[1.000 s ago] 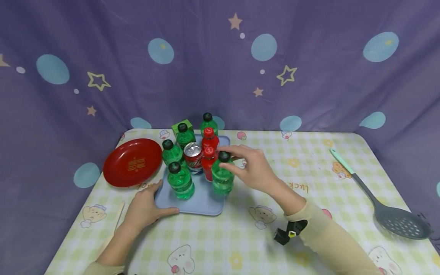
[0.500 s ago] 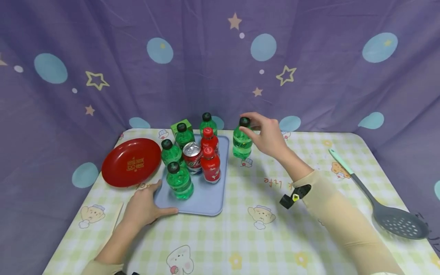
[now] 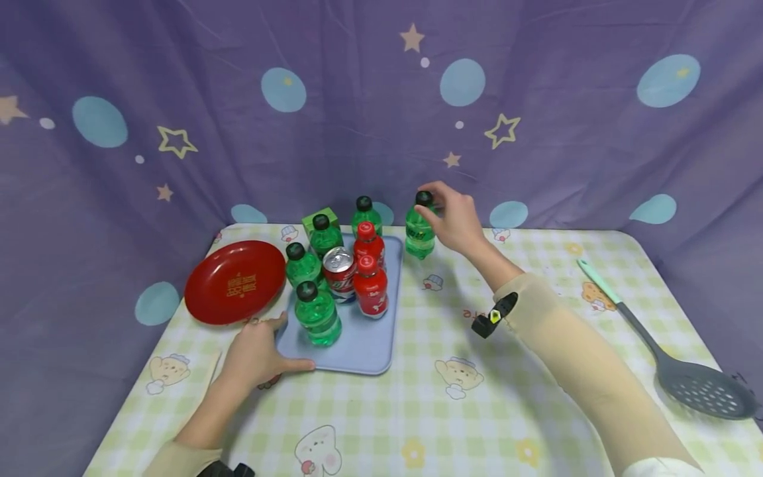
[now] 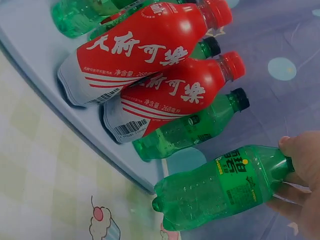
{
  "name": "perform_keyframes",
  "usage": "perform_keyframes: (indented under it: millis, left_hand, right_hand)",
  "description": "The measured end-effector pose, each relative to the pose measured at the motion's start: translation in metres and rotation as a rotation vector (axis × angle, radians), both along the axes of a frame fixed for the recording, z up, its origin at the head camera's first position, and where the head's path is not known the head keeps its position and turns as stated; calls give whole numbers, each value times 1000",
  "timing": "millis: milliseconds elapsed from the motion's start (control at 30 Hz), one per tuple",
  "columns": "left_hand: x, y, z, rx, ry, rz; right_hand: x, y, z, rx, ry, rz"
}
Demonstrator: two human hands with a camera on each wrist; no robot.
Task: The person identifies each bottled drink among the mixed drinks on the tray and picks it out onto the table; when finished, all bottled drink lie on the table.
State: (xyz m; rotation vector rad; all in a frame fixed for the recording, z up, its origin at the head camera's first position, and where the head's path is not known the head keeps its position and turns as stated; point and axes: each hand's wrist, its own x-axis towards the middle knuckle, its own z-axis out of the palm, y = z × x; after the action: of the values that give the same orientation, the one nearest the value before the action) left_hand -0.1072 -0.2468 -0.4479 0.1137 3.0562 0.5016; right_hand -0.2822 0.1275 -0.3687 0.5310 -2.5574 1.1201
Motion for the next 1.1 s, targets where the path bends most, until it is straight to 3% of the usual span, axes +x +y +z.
perform_keyframes:
  millis: [500,1100]
  left_hand:
    - [1,3,3,-13,-42,29]
    - [-2,3,5,-19,-80,46]
  right_hand:
    - [-11,3,-22,-14,-45,-44]
    - [-10,6,-19,18,-65,-25]
